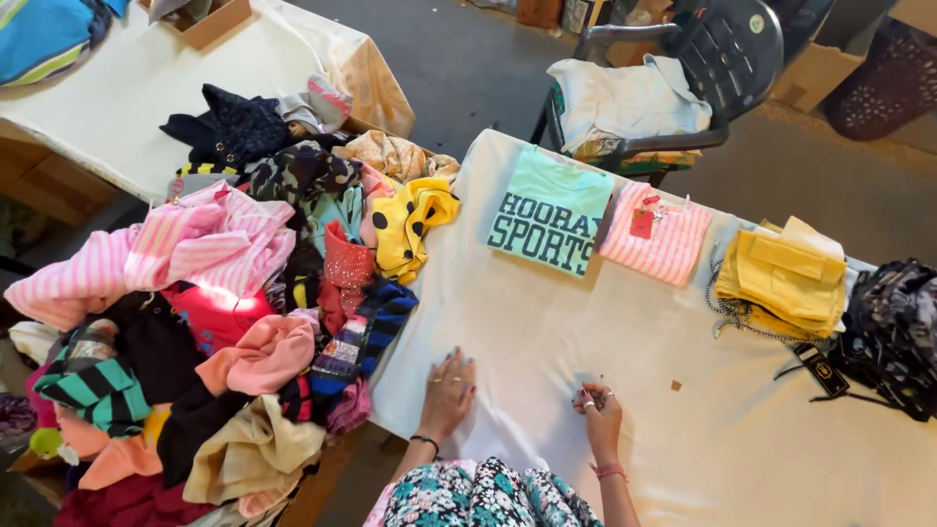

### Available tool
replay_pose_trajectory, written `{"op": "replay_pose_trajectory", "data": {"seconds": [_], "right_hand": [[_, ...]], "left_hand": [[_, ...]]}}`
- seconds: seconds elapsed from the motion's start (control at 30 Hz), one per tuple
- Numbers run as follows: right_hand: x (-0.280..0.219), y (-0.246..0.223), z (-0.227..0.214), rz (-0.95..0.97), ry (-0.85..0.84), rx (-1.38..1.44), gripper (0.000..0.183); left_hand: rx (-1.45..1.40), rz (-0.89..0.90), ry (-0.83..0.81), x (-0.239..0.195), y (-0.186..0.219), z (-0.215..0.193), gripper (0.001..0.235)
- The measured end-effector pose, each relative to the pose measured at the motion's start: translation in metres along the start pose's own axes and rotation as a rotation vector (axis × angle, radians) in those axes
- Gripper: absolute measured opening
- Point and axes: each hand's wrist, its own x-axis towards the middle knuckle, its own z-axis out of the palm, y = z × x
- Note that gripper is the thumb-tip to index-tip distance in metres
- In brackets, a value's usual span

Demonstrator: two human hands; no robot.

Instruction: The person folds several t-shirts on a white table, including a dark green shirt, a purple striped shirt, a light blue shirt, and a pink shirt. They smooth each item and fold it into a neat rectangle before placing it on a stack.

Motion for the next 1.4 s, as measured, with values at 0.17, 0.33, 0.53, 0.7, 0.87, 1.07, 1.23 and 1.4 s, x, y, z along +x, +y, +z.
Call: {"op": "replay_pose_trajectory", "data": {"seconds": [0.17, 0.33, 0.53, 0.7, 0.87, 1.07, 1.23, 1.4], "right_hand": [[-0.025, 0.002, -0.013, 0.014, 0.039, 0.005, 0.018], [-0.031, 0.005, -0.019, 0.007, 0.022, 0.011, 0.019], [-0.023, 0.003, -0.021, 0.049, 0.006, 0.013, 0.018], [-0.028, 0.001, -0.018, 0.05, 0.016, 0.025, 0.018], [-0.021, 0.0, -0.015, 0.085, 0.041, 0.035, 0.016], [-0.021, 0.025, -0.017, 0.076, 0.079, 0.101, 0.017], [-0.035, 0.035, -0.027, 0.089, 0.152, 0.077, 0.047], [-0.086, -0.107, 0.0, -0.302, 0.202, -0.155, 0.089]], "left_hand": [[0.082, -0.176, 0.264, -0.014, -0.057, -0.052, 0.062], [0.433, -0.531, 0.53, -0.01, -0.132, -0.138, 0.058], [0.395, -0.973, 0.142, 0.015, -0.192, -0.2, 0.047], [0.139, -0.596, 0.732, 0.082, -0.147, -0.245, 0.055], [-0.114, -0.225, 0.902, 0.147, -0.007, -0.261, 0.057], [-0.628, 0.338, 0.269, 0.147, 0.149, -0.224, 0.043], [-0.533, 0.737, 0.016, 0.141, 0.214, -0.244, 0.017], [-0.641, 0.546, -0.313, 0.097, 0.221, -0.202, 0.013]]}}
